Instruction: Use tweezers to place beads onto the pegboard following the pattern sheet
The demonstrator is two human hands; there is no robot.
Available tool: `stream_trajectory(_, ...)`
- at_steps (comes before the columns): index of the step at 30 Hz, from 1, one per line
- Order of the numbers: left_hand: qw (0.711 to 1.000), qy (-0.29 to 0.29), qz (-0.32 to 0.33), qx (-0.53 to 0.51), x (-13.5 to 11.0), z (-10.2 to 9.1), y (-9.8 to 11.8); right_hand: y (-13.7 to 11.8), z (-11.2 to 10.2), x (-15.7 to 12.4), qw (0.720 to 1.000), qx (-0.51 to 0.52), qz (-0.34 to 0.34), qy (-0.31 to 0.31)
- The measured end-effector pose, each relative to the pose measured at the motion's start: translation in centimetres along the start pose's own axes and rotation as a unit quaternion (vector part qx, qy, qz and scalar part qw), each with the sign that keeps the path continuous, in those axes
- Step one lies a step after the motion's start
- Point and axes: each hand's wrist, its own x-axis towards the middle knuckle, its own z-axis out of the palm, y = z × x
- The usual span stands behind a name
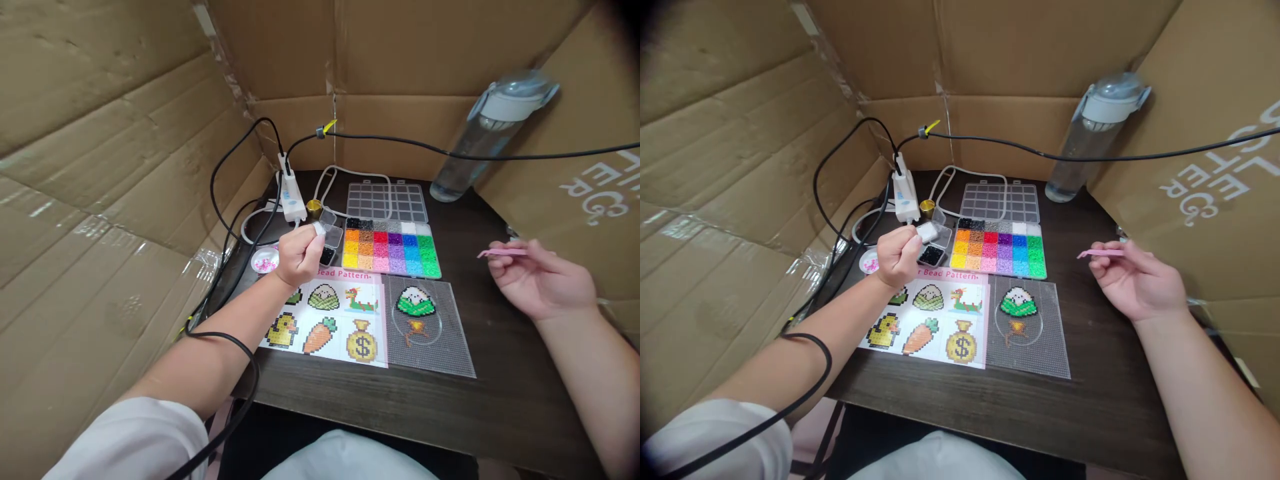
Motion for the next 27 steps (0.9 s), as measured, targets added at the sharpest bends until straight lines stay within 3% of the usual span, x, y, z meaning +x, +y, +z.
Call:
stream_trajectory(7, 0.999, -0.001, -0.02, -0.041, -0.1, 0.1, -0.7, 0.0, 2.8, -2.0, 0.994, -0.039, -0.091, -0.044)
stream_trajectory(13, 0.997, -0.017, -0.028, -0.064, -0.1, 0.0, -0.5, -1.5, 9.2, -4.8, 0.983, -0.093, -0.13, -0.086)
stream_trajectory(17, 0.996, -0.009, -0.037, -0.076, -0.1, -0.1, -0.5, -2.8, 14.1, -8.2, 0.926, -0.294, -0.198, -0.128)
stream_trajectory(20, 0.995, -0.006, -0.04, -0.086, -0.1, 0.0, -0.5, -2.7, 16.5, -10.4, 0.868, -0.358, -0.288, -0.188)
stream_trajectory(27, 0.996, -0.015, -0.025, -0.084, 0.1, 0.1, -0.2, 0.0, 17.0, -11.5, 0.778, -0.439, -0.397, -0.21)
